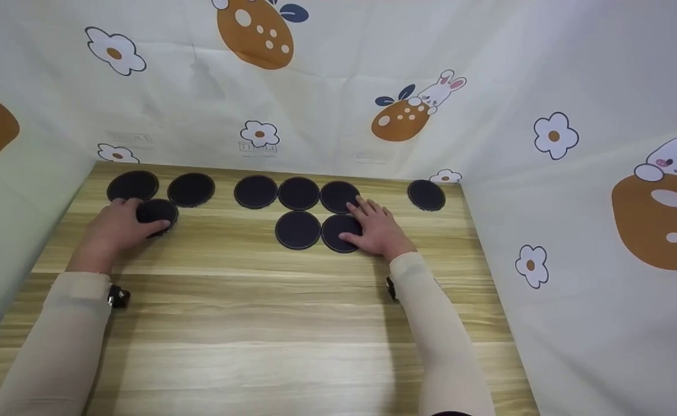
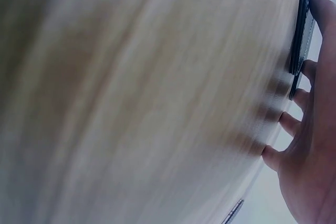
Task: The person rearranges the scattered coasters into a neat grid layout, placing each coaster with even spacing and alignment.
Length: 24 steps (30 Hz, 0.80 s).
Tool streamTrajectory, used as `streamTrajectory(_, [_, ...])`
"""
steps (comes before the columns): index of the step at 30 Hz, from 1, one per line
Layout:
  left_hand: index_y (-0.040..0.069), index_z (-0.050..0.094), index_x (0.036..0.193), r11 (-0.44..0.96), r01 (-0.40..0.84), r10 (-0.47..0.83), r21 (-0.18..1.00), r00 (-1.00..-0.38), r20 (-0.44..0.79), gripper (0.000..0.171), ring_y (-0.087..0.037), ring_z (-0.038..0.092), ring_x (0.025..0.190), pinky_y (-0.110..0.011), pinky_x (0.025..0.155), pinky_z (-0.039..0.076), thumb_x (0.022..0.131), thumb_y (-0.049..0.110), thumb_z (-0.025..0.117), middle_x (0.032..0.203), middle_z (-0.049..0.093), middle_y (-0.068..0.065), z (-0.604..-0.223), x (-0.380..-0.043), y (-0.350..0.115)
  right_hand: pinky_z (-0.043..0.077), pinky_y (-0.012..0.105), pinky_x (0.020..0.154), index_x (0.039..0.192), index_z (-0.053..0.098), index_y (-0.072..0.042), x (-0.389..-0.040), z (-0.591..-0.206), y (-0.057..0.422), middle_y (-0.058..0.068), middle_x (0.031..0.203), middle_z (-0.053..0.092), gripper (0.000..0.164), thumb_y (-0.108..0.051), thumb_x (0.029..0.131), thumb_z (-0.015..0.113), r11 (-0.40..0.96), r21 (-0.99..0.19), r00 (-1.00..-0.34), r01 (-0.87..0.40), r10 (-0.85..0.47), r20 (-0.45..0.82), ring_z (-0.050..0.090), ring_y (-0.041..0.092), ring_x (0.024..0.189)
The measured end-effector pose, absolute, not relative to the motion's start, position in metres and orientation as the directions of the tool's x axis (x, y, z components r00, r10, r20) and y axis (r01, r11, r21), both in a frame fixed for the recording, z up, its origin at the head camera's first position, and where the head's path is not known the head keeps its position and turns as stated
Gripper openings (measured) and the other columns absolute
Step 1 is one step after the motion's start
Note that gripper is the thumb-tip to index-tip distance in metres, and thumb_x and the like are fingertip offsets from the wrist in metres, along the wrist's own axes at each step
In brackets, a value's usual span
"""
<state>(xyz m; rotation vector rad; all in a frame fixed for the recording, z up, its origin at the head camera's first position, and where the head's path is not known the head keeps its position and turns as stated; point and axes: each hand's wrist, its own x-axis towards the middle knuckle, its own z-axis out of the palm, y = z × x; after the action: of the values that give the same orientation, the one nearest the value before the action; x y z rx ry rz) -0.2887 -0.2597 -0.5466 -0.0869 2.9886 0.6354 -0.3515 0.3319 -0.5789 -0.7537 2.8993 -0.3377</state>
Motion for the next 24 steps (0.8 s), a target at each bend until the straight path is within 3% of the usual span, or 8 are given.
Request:
streamTrajectory(7, [-0.018,0.045,0.155,0.926,-0.064,-0.041,0.371,-0.997,-0.067,0.105,-0.069,0.046,0.134,-0.079,0.105,0.044,0.095,0.063,0.076,0.151,0.041,-0.051,-0.5497,-0.2869,-0.2521,0.022,0.073,0.128,0.175,0.034,-0.017,-0.3505,-0.578,0.3315,0.016,0.183,0.022,0.093,-0.069,0.103,0.062,0.848,-0.249,-0.866,-0.468,-0.496,-0.061,0.024,0.05,0.164])
streamTrajectory(24, [-0.02,0.048,0.152,0.931,-0.068,-0.04,0.358,-0.996,-0.084,0.098,-0.068,0.042,0.138,-0.08,0.101,0.049,0.094,0.053,0.079,0.153,0.036,-0.054,-0.5565,-0.2884,-0.2493,0.019,0.071,0.13,0.177,0.03,-0.019,-0.3519,-0.5815,0.3339,0.014,0.184,0.019,0.094,-0.073,0.104,0.058,0.859,-0.238,-0.871,-0.453,-0.484,-0.087,0.02,0.047,0.167])
